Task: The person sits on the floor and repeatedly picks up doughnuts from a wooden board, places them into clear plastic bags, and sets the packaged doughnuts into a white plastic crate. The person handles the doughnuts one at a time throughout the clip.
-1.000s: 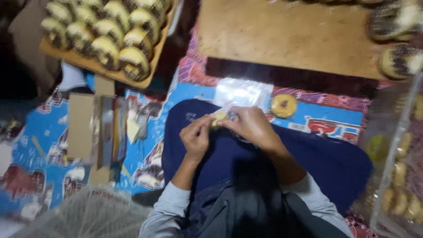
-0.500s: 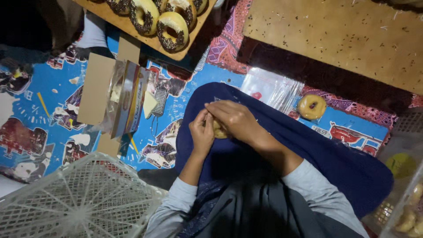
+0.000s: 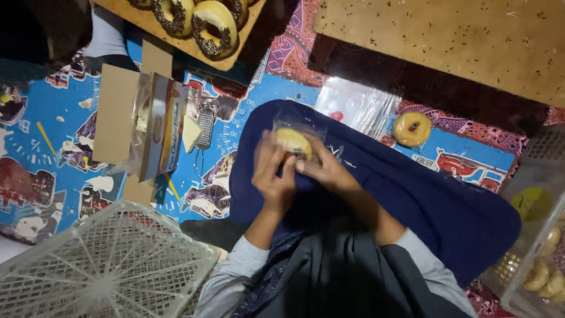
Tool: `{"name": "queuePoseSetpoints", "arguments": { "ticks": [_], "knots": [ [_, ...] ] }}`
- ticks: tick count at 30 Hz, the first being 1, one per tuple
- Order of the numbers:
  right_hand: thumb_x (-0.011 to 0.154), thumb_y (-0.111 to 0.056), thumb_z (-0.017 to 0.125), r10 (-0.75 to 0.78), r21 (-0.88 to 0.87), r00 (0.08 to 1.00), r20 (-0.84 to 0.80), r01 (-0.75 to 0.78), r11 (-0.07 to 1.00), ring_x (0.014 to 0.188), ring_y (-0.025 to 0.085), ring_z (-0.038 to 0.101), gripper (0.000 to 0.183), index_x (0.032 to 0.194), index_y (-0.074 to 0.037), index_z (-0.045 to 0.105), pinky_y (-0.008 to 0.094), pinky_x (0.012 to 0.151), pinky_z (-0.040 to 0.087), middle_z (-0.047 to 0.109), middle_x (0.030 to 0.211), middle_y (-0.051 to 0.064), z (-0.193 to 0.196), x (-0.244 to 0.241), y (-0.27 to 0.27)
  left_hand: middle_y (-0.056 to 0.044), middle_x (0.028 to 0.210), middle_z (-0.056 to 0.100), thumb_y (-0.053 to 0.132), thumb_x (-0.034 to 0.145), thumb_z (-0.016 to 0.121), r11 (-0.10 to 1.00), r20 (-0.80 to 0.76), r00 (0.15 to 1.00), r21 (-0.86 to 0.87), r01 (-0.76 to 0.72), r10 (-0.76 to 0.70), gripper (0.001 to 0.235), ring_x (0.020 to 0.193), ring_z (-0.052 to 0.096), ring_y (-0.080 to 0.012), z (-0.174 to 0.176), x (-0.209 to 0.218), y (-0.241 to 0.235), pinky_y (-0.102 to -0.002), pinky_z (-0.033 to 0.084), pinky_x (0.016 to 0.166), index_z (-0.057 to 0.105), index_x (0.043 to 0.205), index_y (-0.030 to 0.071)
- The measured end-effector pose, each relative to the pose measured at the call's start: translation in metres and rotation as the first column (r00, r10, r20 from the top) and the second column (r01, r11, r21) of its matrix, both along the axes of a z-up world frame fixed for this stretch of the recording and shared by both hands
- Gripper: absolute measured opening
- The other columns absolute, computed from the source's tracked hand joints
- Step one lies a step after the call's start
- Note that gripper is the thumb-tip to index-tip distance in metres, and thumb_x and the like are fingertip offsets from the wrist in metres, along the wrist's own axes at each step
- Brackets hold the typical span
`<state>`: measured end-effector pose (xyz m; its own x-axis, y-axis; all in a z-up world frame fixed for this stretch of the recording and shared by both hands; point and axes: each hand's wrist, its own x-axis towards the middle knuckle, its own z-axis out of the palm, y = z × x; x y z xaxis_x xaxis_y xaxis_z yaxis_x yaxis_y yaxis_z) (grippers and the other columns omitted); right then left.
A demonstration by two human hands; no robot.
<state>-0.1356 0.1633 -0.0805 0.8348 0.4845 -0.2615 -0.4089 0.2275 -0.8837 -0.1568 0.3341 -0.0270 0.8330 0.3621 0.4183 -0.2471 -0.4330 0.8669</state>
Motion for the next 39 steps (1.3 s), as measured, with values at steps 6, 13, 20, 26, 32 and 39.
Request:
{"name": "queuePoseSetpoints", "arguments": {
  "ticks": [6,13,20,26,32,39],
  "knots": [
    [0.108,-0.023,0.051,-0.001,0.051,0.986,-0.166,0.010,0.999,0.108,0.013,0.066,0.039,0.139,-0.001,0.060,0.028,0.096,0.054,0.069,0.124,0.006,-0.001,0.024,0.021,-0.020,0.121,0.071,0.044,0.106,0.047,0.535,-0.411,0.867,-0.818,-0.213,-0.282,0.056,0.114,0.065,-0.0253,-0.042,0.028,0.046,-0.034,0.053,0.100,0.071,0.120,-0.005],
    [0.105,-0.012,0.059,-0.264,-0.259,0.846,0.464,0.414,0.872,0.090,0.015,0.063,0.019,0.096,0.001,0.070,0.029,0.081,0.053,0.064,0.096,0.010,0.034,0.046,0.024,-0.006,0.095,0.070,0.018,0.105,0.065,0.865,-0.242,0.965,-0.500,-0.035,-0.101,0.022,0.087,0.063,-0.0123,-0.046,0.021,0.045,-0.025,0.052,0.081,0.071,0.094,-0.001],
    [0.091,-0.004,0.071,-0.169,-0.416,0.764,0.622,0.506,0.756,0.079,0.021,0.058,0.014,0.082,0.001,0.062,0.031,0.073,0.046,0.060,0.083,0.012,-0.022,0.022,0.013,-0.007,0.076,0.054,0.006,0.101,0.071,0.996,-0.386,0.921,-0.053,-0.076,0.050,0.030,0.069,0.048,-0.0145,-0.035,0.014,0.037,-0.028,0.040,0.063,0.059,0.075,-0.003],
    [0.099,-0.010,0.066,-0.478,-0.142,0.876,0.056,0.481,0.865,0.093,0.018,0.064,0.021,0.112,-0.010,0.049,0.029,0.085,0.055,0.065,0.098,0.007,-0.101,0.006,-0.022,-0.010,0.085,0.066,0.005,0.090,0.071,0.986,-0.346,0.924,-0.011,0.168,-0.161,0.012,0.077,0.065,-0.0171,-0.059,0.025,-0.010,-0.030,0.053,0.066,0.067,0.082,-0.003],
    [0.102,-0.036,0.031,-0.254,-0.615,0.638,0.727,0.770,0.172,0.104,0.026,0.062,0.048,0.126,-0.003,0.056,0.038,0.091,0.053,0.060,0.119,0.014,-0.107,0.050,-0.159,-0.019,0.097,0.063,0.004,0.090,0.071,0.868,-0.334,0.819,0.008,0.497,-0.466,0.023,0.079,0.066,-0.0384,-0.137,0.124,-0.123,-0.046,0.054,0.073,0.056,0.106,-0.001],
    [0.107,-0.038,0.058,-0.498,-0.834,0.722,0.481,0.552,-0.005,0.115,0.039,0.053,0.048,0.139,-0.002,0.057,0.052,0.101,0.042,0.058,0.125,0.026,-0.111,0.053,-0.231,-0.022,0.106,0.060,-0.001,0.077,0.066,0.528,-0.648,0.694,0.489,0.694,-0.313,0.028,0.078,0.068,-0.0427,-0.224,0.189,-0.114,-0.053,0.055,0.067,0.058,0.103,0.001]
  ]
}}
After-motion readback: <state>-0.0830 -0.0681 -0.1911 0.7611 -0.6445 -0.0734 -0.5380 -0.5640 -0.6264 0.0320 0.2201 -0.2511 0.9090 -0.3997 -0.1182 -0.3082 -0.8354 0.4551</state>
